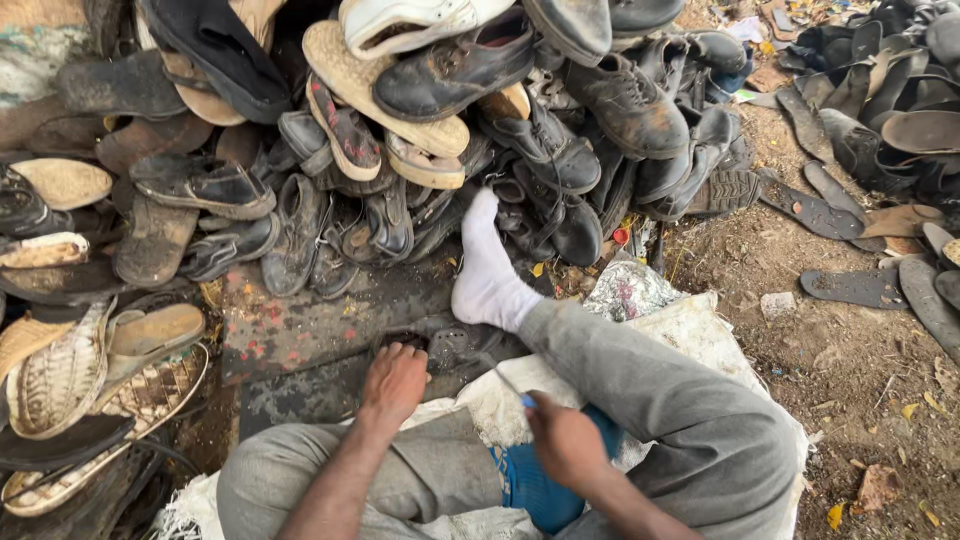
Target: The person trims and repairs shoes by hand using a small knife to cut and shape materials among a large pile of footwear at a recycling center.
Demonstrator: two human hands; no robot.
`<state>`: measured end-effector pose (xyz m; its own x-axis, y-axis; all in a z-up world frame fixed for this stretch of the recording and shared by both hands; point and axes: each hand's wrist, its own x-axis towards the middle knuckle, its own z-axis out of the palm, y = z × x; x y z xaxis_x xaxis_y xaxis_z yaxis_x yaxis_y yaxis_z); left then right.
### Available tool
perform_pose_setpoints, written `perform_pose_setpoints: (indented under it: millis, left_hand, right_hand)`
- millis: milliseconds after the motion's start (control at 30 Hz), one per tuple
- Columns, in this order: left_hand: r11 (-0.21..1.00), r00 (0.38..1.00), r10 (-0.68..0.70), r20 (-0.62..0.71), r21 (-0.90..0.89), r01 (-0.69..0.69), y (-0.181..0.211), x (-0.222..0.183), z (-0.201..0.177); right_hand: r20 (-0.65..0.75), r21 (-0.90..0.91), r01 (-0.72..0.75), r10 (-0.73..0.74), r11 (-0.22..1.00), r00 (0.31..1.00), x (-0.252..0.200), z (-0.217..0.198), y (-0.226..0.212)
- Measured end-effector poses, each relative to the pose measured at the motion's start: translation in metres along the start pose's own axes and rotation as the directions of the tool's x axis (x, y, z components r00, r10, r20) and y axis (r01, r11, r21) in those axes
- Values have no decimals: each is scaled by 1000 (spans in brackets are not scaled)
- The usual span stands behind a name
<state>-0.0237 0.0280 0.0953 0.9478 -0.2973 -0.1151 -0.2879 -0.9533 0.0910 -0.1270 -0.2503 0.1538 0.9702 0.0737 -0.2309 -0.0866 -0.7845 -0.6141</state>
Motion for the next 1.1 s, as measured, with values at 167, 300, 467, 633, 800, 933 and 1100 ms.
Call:
perform_pose_setpoints:
  millis: [167,300,467,633,800,933,1100]
  left_hand:
    - [995,979,97,-179,-15,-102,1,-4,16]
    - [988,960,130,-246,-48,-146,8,-16,28]
    - [972,929,212,-304,-34,-233,3,-15,23]
    - [963,921,168,-352,-139,-229,7,-21,22]
    - [977,918,164,-361,-72,-203,6,-23,28]
    - [975,937,137,-320,-123,-185,2,-20,30]
    - [954,949,88,-304,-248,-168,3,-14,21]
  right_hand:
    - [57,-214,56,-44,975,997,57,71,-42]
    - [128,-208,16,11,978,992,92,112,-51]
    - [86,-254,78,-58,964,995,105,97,-66]
    - [44,-184,63,-56,981,997,61,88,-63]
    - [75,-217,49,-33,975,997,84,128,-54]
    - [74,-249,78,-61,965,995,77,129,-50]
    - [122,-242,-25,55,970,991,28,119,-25]
